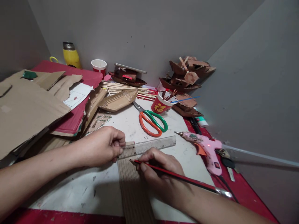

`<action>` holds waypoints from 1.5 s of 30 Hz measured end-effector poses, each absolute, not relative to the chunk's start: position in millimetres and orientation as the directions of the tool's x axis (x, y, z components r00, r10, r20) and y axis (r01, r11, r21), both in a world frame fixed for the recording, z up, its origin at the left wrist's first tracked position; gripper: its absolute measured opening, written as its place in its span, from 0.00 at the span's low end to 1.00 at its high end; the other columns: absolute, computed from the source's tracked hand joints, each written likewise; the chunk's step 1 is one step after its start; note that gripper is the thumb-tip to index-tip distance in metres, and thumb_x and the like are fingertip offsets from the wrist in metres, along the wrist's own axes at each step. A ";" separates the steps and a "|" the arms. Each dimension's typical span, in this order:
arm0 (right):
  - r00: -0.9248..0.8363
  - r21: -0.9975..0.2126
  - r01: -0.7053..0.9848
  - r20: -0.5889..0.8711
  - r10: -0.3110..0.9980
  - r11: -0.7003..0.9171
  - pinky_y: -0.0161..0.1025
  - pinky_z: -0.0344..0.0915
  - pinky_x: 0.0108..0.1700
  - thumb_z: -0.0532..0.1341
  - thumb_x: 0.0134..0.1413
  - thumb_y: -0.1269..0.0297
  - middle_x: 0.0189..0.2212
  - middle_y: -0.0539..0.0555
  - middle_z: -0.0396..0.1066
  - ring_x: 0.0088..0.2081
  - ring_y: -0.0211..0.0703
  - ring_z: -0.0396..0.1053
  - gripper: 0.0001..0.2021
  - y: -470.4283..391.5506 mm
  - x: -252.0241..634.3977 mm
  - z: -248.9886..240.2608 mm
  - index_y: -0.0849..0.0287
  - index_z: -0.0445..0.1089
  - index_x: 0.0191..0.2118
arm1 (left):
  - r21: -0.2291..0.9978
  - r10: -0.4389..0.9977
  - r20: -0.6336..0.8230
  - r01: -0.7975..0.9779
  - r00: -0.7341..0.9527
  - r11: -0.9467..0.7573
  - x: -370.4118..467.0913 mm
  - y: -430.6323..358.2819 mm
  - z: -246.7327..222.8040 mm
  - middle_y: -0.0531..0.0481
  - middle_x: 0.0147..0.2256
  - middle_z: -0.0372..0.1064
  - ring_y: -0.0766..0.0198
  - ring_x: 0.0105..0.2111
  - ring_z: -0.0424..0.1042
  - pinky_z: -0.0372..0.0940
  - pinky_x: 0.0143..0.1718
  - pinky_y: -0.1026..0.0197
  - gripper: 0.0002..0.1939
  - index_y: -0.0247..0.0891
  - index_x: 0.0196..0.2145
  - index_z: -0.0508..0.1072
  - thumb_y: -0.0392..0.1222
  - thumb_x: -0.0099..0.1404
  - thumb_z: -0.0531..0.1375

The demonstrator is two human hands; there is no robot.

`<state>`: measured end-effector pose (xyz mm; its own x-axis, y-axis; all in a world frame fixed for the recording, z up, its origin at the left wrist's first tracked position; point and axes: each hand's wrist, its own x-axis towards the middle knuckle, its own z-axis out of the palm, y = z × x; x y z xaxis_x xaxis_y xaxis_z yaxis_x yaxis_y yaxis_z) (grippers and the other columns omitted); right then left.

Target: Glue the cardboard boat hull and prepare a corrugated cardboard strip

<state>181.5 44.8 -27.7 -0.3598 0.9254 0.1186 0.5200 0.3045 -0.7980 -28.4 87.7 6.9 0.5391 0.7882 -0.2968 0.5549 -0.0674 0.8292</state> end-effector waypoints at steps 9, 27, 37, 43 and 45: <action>-0.372 -0.797 0.517 0.119 0.921 0.312 0.31 0.59 0.22 0.56 0.50 0.71 0.18 0.48 0.68 0.19 0.36 0.64 0.05 43.7 184.3 -27.4 0.56 0.64 0.27 | 0.833 0.788 -0.291 0.549 0.543 -0.071 -29.0 88.5 6.0 0.56 0.20 0.64 0.69 0.21 0.63 0.53 0.22 0.68 0.06 0.37 0.24 0.67 0.32 0.57 0.54; -0.411 -0.745 0.523 0.205 0.888 0.414 0.29 0.58 0.21 0.55 0.49 0.74 0.17 0.46 0.67 0.18 0.33 0.62 0.06 46.1 178.3 -27.3 0.56 0.65 0.27 | 0.871 0.759 -0.345 0.490 0.552 0.040 -29.0 88.7 4.8 0.56 0.19 0.65 0.67 0.22 0.67 0.57 0.23 0.68 0.05 0.37 0.26 0.67 0.32 0.58 0.54; -0.443 -0.734 0.499 0.239 0.864 0.460 0.28 0.58 0.22 0.56 0.51 0.74 0.18 0.45 0.66 0.19 0.32 0.62 0.06 47.2 176.7 -30.5 0.56 0.66 0.30 | 0.859 0.767 -0.313 0.511 0.560 -0.023 -30.5 89.0 3.3 0.55 0.20 0.66 0.67 0.22 0.67 0.57 0.23 0.68 0.05 0.37 0.26 0.67 0.33 0.58 0.54; -0.456 -0.730 0.497 0.241 0.857 0.470 0.28 0.58 0.23 0.56 0.50 0.75 0.19 0.46 0.67 0.20 0.32 0.63 0.06 47.3 177.2 -32.4 0.57 0.66 0.30 | 0.862 0.766 -0.319 0.507 0.558 -0.011 -30.5 88.1 3.1 0.55 0.19 0.65 0.67 0.22 0.67 0.57 0.23 0.68 0.05 0.37 0.26 0.67 0.33 0.58 0.54; -0.467 -0.733 0.491 0.236 0.852 0.472 0.28 0.58 0.24 0.56 0.50 0.76 0.20 0.45 0.67 0.20 0.32 0.63 0.07 47.9 178.2 -32.5 0.57 0.66 0.30 | 0.864 0.767 -0.316 0.504 0.559 -0.011 -29.9 88.3 3.3 0.56 0.19 0.65 0.67 0.21 0.66 0.57 0.23 0.68 0.05 0.37 0.26 0.67 0.32 0.58 0.54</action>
<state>178.2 47.9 -32.5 -0.4669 0.8522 0.2363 0.4906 0.4719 -0.7326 -29.9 88.3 3.3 0.5588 0.7666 -0.3164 0.5042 -0.0111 0.8635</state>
